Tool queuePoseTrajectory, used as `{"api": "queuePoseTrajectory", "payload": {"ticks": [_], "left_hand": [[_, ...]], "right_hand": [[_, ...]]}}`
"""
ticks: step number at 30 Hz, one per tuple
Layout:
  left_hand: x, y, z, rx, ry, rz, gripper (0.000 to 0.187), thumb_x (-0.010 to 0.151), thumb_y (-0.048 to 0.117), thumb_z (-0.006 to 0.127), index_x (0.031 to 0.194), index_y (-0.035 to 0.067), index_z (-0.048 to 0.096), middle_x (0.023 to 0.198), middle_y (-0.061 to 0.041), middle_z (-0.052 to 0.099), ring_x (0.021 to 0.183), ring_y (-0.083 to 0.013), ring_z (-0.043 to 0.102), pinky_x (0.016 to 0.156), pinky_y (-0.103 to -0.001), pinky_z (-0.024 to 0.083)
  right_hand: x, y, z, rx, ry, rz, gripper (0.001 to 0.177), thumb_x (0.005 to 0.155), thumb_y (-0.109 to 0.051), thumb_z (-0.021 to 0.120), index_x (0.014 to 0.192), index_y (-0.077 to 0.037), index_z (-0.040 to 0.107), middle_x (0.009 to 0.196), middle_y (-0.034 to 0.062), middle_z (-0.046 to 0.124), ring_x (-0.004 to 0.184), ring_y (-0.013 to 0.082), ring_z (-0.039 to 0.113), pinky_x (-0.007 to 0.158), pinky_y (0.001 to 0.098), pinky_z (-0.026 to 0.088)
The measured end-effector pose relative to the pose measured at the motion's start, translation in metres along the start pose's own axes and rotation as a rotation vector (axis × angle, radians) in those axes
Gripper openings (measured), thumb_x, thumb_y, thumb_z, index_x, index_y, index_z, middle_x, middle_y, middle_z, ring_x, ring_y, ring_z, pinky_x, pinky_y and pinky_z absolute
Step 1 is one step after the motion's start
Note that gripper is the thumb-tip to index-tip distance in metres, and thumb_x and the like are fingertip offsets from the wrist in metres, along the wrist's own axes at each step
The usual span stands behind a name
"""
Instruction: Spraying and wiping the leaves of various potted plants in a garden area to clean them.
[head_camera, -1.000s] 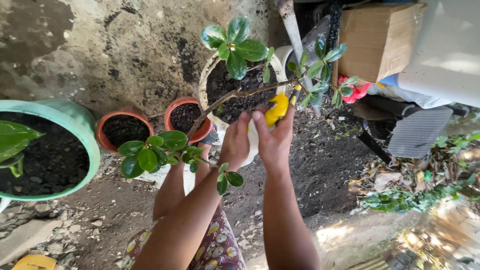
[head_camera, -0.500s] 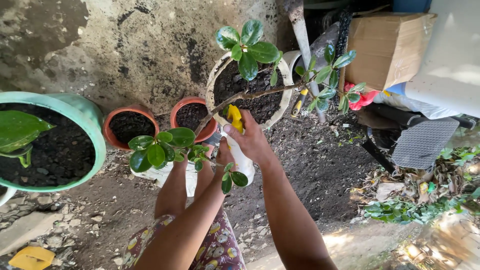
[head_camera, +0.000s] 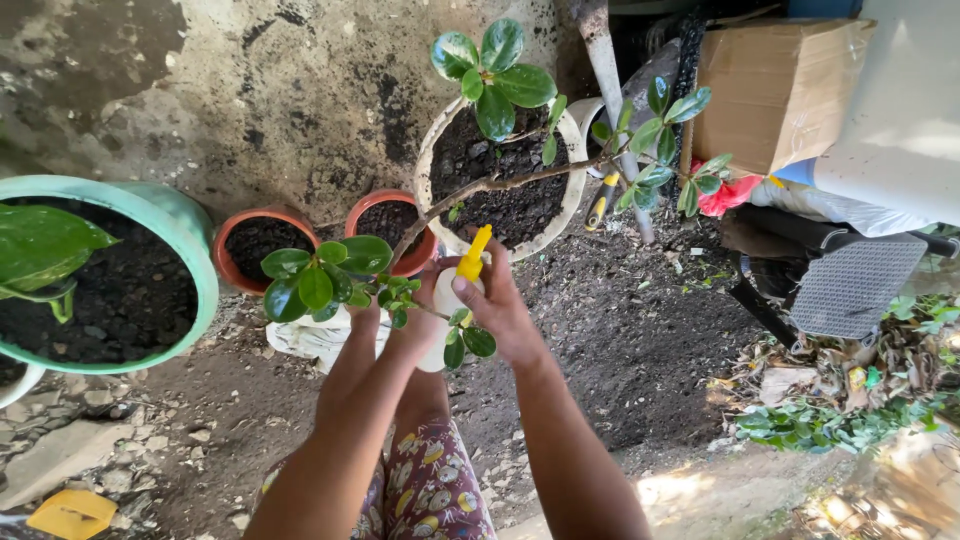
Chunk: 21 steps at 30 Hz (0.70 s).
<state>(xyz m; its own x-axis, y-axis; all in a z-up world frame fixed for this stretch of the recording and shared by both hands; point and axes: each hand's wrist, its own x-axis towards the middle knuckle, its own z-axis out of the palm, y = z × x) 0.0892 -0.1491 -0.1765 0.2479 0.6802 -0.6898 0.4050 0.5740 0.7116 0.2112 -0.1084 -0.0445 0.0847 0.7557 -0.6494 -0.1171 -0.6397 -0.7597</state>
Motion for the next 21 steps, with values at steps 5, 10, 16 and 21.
{"api": "queuePoseTrajectory", "payload": {"ticks": [5, 10, 16, 21], "left_hand": [[-0.004, -0.048, -0.038, -0.189, 0.089, -0.056, 0.043, 0.108, 0.033, 0.035, 0.132, 0.007, 0.059, 0.127, -0.017, 0.059, 0.114, -0.0303, 0.061, 0.096, -0.040, 0.048], [-0.017, -0.061, -0.075, -0.412, 0.120, -0.357, 0.040, 0.108, 0.031, 0.035, 0.140, 0.013, 0.052, 0.137, -0.012, 0.059, 0.125, -0.0260, 0.057, 0.103, -0.036, 0.044], [0.029, -0.127, -0.066, 0.270, 0.152, 0.097, 0.039, 0.110, 0.023, 0.038, 0.139, 0.007, 0.058, 0.133, -0.020, 0.060, 0.124, -0.0346, 0.055, 0.105, -0.039, 0.044], [0.043, -0.058, -0.089, 0.240, 0.125, 0.116, 0.039, 0.110, 0.028, 0.036, 0.130, 0.008, 0.063, 0.114, -0.020, 0.063, 0.105, -0.0350, 0.059, 0.090, -0.041, 0.046]], "right_hand": [[0.014, 0.081, 0.044, 0.252, 0.135, 0.085, 0.076, 0.099, -0.025, 0.064, 0.158, -0.008, 0.020, 0.130, 0.0213, 0.063, 0.119, 0.0285, 0.064, 0.106, 0.0409, 0.053], [0.030, 0.095, 0.103, 0.025, 0.309, -0.286, 0.058, 0.096, -0.004, 0.064, 0.148, -0.004, 0.039, 0.125, 0.0134, 0.062, 0.114, 0.0237, 0.062, 0.097, 0.0363, 0.052], [0.075, 0.096, 0.129, 0.855, 0.198, -0.264, 0.050, 0.096, -0.035, 0.066, 0.133, -0.008, 0.048, 0.112, 0.0118, 0.062, 0.098, 0.0250, 0.061, 0.090, 0.0417, 0.055], [0.100, 0.103, 0.136, 1.224, 0.186, -0.186, 0.060, 0.096, -0.060, 0.069, 0.126, -0.009, 0.056, 0.102, 0.0138, 0.064, 0.086, 0.0287, 0.062, 0.083, 0.0465, 0.058]]}}
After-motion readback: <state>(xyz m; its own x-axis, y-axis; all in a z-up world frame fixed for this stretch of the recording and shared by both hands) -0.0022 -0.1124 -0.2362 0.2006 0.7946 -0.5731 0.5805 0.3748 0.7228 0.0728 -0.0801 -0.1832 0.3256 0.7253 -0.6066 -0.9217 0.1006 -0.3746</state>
